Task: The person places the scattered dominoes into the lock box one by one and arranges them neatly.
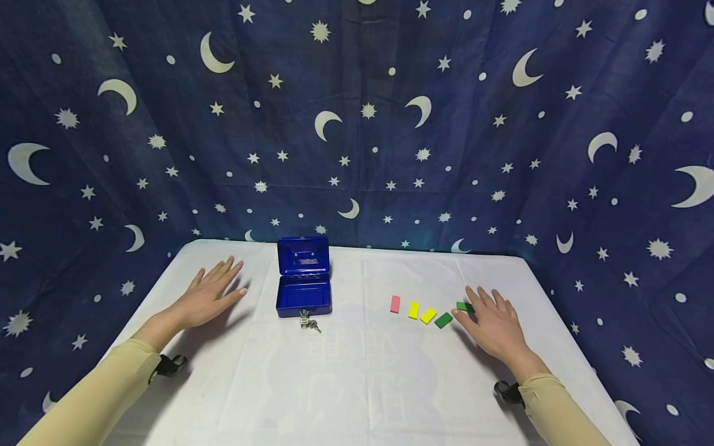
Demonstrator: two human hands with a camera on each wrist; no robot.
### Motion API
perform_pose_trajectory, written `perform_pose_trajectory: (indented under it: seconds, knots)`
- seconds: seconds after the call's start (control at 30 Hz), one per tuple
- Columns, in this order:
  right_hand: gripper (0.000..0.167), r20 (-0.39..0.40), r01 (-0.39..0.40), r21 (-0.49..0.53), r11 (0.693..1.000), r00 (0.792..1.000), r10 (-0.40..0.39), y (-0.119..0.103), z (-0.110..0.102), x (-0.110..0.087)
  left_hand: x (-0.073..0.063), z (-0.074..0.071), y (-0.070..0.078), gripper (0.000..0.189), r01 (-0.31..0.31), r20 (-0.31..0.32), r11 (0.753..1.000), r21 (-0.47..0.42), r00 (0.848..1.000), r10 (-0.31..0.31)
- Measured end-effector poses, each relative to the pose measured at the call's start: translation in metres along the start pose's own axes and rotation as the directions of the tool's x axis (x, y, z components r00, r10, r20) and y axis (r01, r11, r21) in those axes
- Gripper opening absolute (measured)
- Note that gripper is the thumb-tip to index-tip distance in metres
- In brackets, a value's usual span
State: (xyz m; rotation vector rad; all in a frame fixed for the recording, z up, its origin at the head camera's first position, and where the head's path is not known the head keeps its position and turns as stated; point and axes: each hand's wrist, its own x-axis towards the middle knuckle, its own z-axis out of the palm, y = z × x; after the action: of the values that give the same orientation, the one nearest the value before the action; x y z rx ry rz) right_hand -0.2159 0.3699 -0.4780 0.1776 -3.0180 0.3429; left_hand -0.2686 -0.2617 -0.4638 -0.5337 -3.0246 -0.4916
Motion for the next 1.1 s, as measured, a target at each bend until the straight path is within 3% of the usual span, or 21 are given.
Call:
perform_pose_trajectory:
  seconds: [0.53, 1.1]
  knots:
    - [0.084, -0.011, -0.006, 0.056, 0.998, 1.0, 0.007, -0.008, 0.001, -0.007, 0.004, 0.001, 0.009, 0.076, -0.104, -0.03, 0.993, -0.047, 0.994, 0.103]
    - [0.088, -0.032, 0.004, 0.073, 0.997, 0.999, -0.001, -0.018, 0.007, -0.012, 0.006, 0.012, 0.023, 0.074, -0.129, 0.022, 0.979, -0.156, 0.991, 0.134]
